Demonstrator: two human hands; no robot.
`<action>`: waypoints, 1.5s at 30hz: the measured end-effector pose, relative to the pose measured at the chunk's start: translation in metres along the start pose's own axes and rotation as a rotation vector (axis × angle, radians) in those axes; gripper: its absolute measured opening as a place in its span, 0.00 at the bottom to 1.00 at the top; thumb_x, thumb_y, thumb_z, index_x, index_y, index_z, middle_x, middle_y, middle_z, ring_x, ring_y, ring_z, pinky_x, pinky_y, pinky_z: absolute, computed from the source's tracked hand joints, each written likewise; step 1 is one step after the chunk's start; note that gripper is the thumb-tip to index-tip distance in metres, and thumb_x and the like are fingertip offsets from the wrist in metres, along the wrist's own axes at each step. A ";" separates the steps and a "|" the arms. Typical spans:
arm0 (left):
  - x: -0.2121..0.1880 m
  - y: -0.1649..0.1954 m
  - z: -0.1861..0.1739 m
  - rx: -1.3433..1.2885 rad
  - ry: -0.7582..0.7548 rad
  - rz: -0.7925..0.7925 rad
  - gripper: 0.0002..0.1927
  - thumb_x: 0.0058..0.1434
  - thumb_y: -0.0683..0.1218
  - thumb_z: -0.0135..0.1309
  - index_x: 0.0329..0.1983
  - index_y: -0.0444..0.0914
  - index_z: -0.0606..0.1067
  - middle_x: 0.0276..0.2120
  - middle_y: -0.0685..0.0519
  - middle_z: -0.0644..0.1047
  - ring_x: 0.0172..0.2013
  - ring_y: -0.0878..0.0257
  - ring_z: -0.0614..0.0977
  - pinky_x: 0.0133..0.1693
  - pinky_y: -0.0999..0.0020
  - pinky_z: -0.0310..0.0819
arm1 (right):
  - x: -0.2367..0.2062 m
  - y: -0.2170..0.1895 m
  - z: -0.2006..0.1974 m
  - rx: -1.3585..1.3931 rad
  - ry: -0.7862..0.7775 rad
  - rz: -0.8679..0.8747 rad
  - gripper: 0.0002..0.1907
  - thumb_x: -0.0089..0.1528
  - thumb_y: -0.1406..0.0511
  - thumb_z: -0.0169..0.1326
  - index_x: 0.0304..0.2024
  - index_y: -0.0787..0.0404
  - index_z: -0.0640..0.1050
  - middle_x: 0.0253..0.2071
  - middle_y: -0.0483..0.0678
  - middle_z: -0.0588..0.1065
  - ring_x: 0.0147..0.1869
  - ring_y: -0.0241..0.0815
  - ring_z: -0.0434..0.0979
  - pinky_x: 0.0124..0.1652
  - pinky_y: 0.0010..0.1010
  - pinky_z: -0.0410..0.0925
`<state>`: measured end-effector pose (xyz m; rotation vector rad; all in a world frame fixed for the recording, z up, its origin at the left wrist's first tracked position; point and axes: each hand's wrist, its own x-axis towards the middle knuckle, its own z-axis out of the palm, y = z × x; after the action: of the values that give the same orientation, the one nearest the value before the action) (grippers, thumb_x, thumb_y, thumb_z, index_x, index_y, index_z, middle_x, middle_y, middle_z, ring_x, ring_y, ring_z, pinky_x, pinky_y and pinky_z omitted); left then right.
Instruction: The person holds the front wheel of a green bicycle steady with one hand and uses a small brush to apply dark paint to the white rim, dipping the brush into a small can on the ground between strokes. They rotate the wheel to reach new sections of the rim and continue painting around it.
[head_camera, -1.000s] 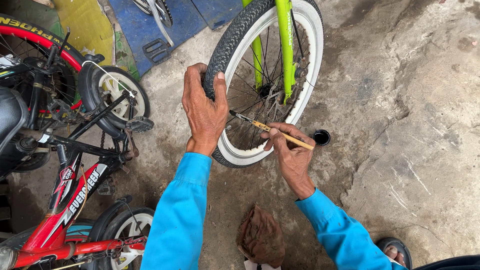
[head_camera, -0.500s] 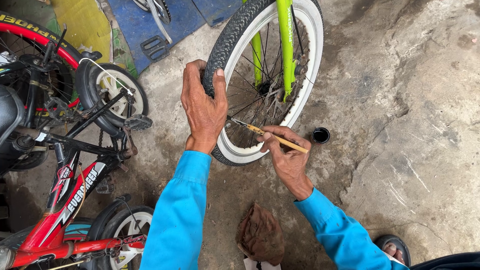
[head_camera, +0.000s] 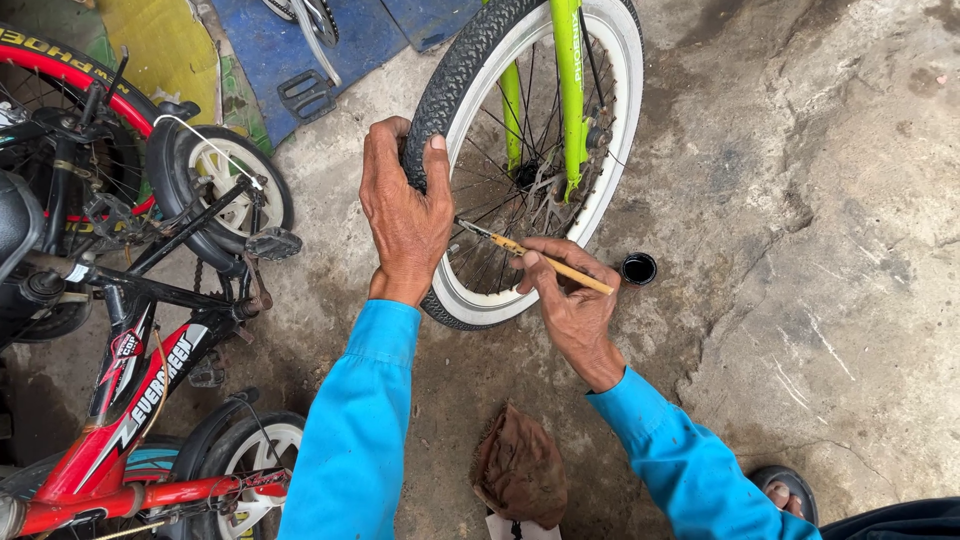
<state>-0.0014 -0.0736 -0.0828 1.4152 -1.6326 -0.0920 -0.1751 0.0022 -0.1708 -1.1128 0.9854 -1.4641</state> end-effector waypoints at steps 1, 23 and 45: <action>0.000 0.000 0.000 0.007 0.006 0.015 0.11 0.75 0.45 0.51 0.53 0.33 0.68 0.43 0.43 0.73 0.44 0.54 0.80 0.47 0.51 0.75 | 0.000 0.001 0.001 -0.007 -0.004 0.021 0.13 0.67 0.67 0.57 0.49 0.73 0.81 0.35 0.56 0.83 0.33 0.42 0.82 0.33 0.31 0.77; -0.001 -0.001 0.000 -0.004 0.007 0.012 0.11 0.76 0.45 0.51 0.53 0.33 0.68 0.42 0.43 0.72 0.43 0.54 0.79 0.47 0.51 0.74 | -0.004 0.006 -0.003 0.120 0.060 0.052 0.12 0.68 0.68 0.56 0.49 0.72 0.80 0.35 0.56 0.82 0.33 0.38 0.83 0.29 0.26 0.74; -0.002 -0.005 0.000 0.023 0.009 0.037 0.12 0.76 0.45 0.51 0.54 0.33 0.68 0.44 0.41 0.73 0.46 0.51 0.80 0.49 0.49 0.75 | 0.006 0.018 -0.009 0.047 0.216 0.096 0.12 0.68 0.65 0.56 0.48 0.70 0.81 0.34 0.54 0.83 0.29 0.34 0.80 0.24 0.21 0.65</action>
<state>0.0018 -0.0739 -0.0868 1.4006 -1.6570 -0.0455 -0.1798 -0.0065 -0.1890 -0.8748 1.1319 -1.5435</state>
